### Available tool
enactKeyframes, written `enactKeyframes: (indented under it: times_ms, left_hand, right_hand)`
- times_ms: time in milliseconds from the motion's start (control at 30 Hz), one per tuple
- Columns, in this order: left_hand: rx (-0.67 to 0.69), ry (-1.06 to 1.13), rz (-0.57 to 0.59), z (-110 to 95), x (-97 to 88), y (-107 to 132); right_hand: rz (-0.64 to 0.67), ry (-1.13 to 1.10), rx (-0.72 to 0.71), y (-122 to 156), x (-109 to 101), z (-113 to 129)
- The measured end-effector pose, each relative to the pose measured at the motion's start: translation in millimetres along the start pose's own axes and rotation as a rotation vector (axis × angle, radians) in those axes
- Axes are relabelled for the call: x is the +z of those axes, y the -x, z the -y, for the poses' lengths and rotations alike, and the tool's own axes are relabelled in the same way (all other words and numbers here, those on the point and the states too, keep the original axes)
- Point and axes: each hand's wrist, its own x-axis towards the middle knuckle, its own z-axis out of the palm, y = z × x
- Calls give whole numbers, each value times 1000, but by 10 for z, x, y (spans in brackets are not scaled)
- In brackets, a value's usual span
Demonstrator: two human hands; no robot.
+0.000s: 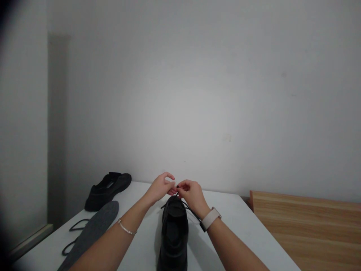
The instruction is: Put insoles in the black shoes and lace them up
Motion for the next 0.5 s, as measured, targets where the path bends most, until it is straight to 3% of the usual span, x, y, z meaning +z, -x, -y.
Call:
enactKeyframes:
  times_ms: [167,333,500]
  left_hand:
    - [-2,-343,40,165,-2,-140]
    - [-63,-378,205,346,44,-197]
    - [-66,-271,216,376,87,-234]
  right_hand:
    - [17,91,-57,36,22,116]
    - [32,99,-100,83,33,254]
    - [1,124,-178,87,-20,338]
